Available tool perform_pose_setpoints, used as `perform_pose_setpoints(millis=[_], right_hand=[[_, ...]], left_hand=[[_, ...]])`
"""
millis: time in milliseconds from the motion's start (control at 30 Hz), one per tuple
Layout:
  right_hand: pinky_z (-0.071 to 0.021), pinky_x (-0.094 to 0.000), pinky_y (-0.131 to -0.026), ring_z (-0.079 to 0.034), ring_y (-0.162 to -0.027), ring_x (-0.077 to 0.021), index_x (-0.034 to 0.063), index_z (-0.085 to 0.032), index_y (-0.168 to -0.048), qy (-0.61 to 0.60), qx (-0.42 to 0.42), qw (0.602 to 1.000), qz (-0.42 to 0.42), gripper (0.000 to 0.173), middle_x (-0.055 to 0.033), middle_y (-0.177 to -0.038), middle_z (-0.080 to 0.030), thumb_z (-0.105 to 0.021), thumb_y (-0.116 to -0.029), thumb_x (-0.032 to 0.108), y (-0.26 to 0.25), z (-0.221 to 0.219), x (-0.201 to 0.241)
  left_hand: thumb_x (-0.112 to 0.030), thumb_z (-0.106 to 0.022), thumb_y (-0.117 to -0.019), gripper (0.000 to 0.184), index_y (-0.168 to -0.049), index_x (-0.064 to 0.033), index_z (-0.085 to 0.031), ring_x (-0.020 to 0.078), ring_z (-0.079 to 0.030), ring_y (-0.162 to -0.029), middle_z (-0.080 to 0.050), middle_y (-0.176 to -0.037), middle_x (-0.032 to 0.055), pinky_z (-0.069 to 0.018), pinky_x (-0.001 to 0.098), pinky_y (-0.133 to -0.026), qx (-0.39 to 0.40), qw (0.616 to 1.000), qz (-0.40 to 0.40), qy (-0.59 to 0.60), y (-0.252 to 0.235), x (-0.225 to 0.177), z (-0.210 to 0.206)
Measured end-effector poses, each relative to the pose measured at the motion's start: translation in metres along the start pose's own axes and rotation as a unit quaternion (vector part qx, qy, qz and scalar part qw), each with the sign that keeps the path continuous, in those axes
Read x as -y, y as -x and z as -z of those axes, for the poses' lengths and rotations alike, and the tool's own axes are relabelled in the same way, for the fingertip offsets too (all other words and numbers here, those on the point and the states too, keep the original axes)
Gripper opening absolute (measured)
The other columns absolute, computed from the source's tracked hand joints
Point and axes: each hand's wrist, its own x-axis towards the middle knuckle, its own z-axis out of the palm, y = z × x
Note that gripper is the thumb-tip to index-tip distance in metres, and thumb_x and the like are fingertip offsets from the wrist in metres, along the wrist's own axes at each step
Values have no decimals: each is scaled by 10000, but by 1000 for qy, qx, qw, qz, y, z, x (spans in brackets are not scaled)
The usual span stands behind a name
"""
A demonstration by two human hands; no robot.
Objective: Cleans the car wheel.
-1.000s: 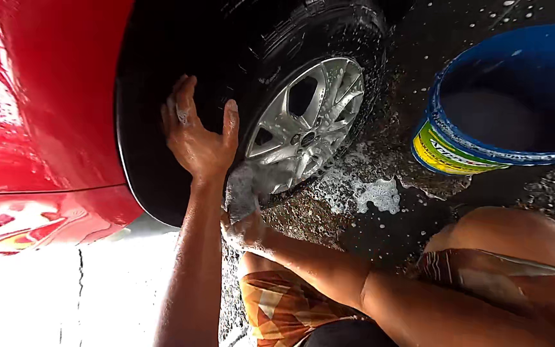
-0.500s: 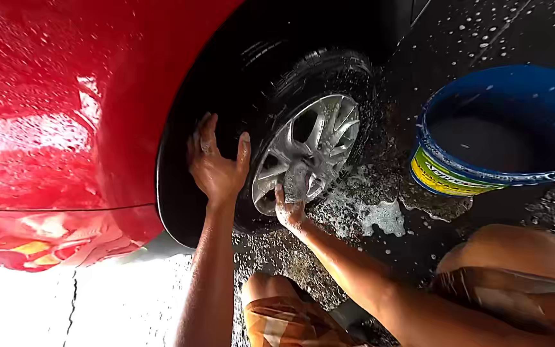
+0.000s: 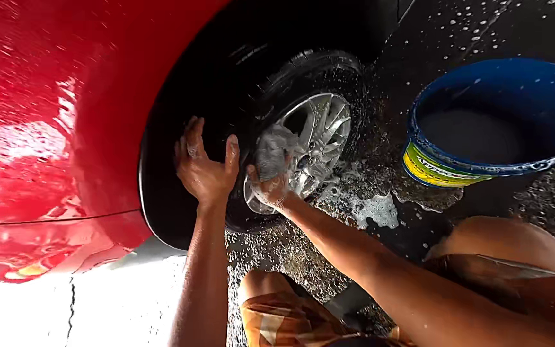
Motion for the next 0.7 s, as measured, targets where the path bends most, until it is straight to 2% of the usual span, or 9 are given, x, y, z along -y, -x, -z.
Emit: perform_pose_setpoints(millis=[100,200,300,367,433,500,567,633,700], right_hand=[[-253,-673,-1177,-497,-1385,-328,166,-658,-1347,98,50,994,30,514,-106,-1391,-636,-467,-1030,522,33,-3,-43],[-199,-714,-1181,-516,-1367,-388,75,-688,-1298,84,26,996,-10,503,-172,-1342,-660,-479,-1031,447,57,-2,-45],[-256,-687,-1156,-585,-1268,-378,50,-719,-1192,28,-44,999,15,431,-184,-1226,-703,-565,-981,392,29,11,-13],[-218,-694,-1165,-551,-1307,-372,70,-693,-1256,12,-16,999,32,470,-177,-1277,-680,-576,-974,427,15,8,-16],[-169,-718,-1185,-478,-1400,-364,120,-639,-1367,65,56,996,36,534,-151,-1397,-624,-484,-1030,504,30,-1,-37],[-236,-721,-1165,-509,-1376,-370,99,-652,-1346,104,67,992,3,531,-158,-1378,-637,-461,-1043,491,54,-7,-35],[-248,-722,-1160,-532,-1343,-410,9,-663,-1295,57,72,995,-36,543,-220,-1329,-650,-491,-1028,449,74,-8,-4],[-264,-697,-1166,-557,-1325,-387,2,-679,-1268,-4,107,993,-52,562,-218,-1297,-671,-481,-1030,471,77,-1,36],[-441,-620,-1073,-619,-1237,-353,0,-672,-1247,-37,107,991,-71,544,-211,-1225,-691,-423,-1054,444,54,11,58]], left_hand=[[-576,-524,-977,681,-1456,-93,-545,246,-511,-1399,-540,-1516,96,-402,471,-1160,1,1000,9,4,0,-5,2],[-573,-521,-976,669,-1471,-122,-534,227,-515,-1394,-523,-1537,57,-416,474,-1141,0,1000,6,-13,1,-1,3],[-577,-542,-965,668,-1429,-98,-577,253,-545,-1367,-567,-1494,86,-423,487,-1129,-16,1000,1,-3,-1,0,0],[-588,-528,-970,685,-1429,-83,-571,271,-531,-1381,-563,-1493,115,-408,495,-1140,-4,1000,1,-1,-1,-1,0],[-576,-545,-966,675,-1422,-79,-579,274,-531,-1384,-574,-1481,126,-404,492,-1143,-13,1000,2,3,2,-3,1],[-578,-539,-969,676,-1436,-90,-567,262,-521,-1394,-563,-1496,109,-406,490,-1145,-17,1000,5,2,0,-4,2],[-592,-526,-971,683,-1451,-107,-551,240,-518,-1395,-548,-1512,80,-417,486,-1144,-10,1000,13,-3,-1,-1,3],[-583,-537,-971,674,-1440,-99,-563,236,-531,-1382,-559,-1501,82,-423,479,-1141,-6,1000,12,-2,0,-1,3],[-570,-558,-963,661,-1411,-85,-592,259,-555,-1360,-587,-1471,107,-428,484,-1122,-20,1000,4,1,0,-2,0]])
